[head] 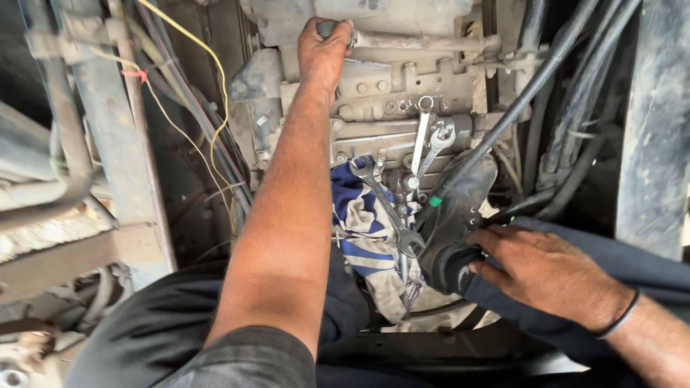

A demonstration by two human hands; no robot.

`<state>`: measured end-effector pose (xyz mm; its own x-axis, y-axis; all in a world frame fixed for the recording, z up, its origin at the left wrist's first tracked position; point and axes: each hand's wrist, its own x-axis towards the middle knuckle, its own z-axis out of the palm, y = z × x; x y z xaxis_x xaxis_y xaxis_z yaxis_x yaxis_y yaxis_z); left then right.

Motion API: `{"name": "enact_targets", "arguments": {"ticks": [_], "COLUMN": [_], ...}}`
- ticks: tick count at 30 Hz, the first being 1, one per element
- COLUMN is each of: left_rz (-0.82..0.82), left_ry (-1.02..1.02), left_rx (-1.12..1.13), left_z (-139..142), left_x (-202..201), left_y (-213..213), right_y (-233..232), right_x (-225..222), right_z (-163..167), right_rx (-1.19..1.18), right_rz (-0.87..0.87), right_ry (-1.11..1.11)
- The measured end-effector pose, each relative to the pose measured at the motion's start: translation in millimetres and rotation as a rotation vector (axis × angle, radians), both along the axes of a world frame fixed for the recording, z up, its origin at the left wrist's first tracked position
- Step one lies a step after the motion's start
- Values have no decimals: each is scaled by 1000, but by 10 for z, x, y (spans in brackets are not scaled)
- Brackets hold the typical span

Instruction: The person works underneath a vehicle, using a hammer and wrench to loosen and adjust bolts on the engine block. They repeatedly strike the wrench with the hammer to apply force and then manually turn the bolts.

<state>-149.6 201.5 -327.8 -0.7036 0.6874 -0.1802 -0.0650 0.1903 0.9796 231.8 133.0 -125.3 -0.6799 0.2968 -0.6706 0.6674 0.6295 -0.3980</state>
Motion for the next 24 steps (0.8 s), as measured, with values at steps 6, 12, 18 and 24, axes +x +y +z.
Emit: {"name": "enact_targets", "arguments": {"ticks": [6, 12, 18, 24], "left_rz": [30, 34, 44, -28], "left_ry": [32, 74, 184, 90], "left_rx": [-91, -283, -338, -533], "left_z": [2, 117, 301, 465], "left_x": [62, 143, 197, 280], "left_y": [61, 116, 149, 223], "right_y": [8, 45, 72, 38], "right_x": [56, 56, 6, -145], "right_z": [-99, -143, -184, -269], "right_rx": [-33, -88, -115, -136], "right_rz": [5, -47, -66, -365], "right_ry": [-40, 2, 127, 245]}}
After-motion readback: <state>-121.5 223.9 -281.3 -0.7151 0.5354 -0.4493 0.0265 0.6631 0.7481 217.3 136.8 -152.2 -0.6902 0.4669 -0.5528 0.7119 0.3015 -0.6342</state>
